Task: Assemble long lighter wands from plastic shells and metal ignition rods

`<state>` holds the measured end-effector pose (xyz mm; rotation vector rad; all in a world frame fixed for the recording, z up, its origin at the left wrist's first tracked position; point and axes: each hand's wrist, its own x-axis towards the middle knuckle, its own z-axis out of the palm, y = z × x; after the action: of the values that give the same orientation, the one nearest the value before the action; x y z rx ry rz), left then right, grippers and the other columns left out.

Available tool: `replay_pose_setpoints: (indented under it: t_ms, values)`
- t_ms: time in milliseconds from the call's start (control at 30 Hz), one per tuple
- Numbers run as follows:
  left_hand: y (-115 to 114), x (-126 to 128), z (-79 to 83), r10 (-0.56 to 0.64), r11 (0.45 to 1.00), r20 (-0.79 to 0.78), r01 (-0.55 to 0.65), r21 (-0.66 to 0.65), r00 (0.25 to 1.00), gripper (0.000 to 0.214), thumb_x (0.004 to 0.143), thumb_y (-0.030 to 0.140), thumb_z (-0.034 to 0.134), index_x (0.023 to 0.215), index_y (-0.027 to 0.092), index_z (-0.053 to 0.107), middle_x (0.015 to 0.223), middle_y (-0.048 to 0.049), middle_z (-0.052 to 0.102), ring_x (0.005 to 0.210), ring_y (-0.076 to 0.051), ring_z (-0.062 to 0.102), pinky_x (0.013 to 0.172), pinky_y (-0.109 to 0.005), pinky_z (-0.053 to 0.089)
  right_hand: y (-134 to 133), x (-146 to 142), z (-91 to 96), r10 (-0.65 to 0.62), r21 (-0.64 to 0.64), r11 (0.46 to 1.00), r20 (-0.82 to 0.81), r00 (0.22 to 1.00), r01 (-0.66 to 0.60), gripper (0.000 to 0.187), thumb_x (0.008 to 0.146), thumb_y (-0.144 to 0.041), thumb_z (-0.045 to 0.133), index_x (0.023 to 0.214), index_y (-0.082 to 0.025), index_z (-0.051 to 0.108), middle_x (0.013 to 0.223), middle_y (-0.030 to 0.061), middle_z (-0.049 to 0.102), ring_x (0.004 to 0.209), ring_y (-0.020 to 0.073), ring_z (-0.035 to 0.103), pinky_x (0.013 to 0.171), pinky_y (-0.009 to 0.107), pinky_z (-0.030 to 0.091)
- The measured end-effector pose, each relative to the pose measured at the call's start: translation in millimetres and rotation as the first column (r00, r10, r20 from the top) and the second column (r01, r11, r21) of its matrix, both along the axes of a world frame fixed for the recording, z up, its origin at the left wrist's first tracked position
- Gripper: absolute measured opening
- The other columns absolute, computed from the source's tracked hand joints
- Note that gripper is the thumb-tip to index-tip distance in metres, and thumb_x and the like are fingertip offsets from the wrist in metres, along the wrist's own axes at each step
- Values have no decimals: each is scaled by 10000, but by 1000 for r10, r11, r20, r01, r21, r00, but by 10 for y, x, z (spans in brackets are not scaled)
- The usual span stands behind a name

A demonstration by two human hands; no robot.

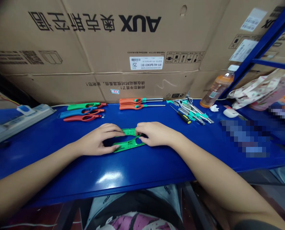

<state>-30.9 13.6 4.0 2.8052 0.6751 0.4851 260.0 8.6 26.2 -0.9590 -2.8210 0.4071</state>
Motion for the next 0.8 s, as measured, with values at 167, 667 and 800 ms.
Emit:
replay_pose_setpoints:
  t_ms: [167,667,800]
  values:
    - [6,-19,-5,11,1000,-10,-11,-6,1000,389,957,372,628,1305,202,657,1297,-102,668,1174,-255,630,1026,-405,496,2,0,13,2,-2,1000,-2,1000,-2,133,936,-201,586,1048,-186,657,1022,44,654,826,167,599,688,280,417]
    - [64,-10,-41,90,996,22,-90,9,996,341,1016,332,539,1303,193,659,1291,-118,648,1173,-257,630,1035,-421,520,135,33,-116,-59,40,997,-72,996,62,164,968,-189,576,1099,-178,675,1103,77,656,963,209,632,823,328,491]
    - [63,-11,-46,94,996,27,-94,8,995,341,1020,341,534,1302,196,660,1288,-119,648,1177,-254,626,1045,-420,515,140,24,-139,-49,52,997,-84,995,53,162,973,-197,575,1096,-174,678,1092,78,660,967,207,640,837,326,501]
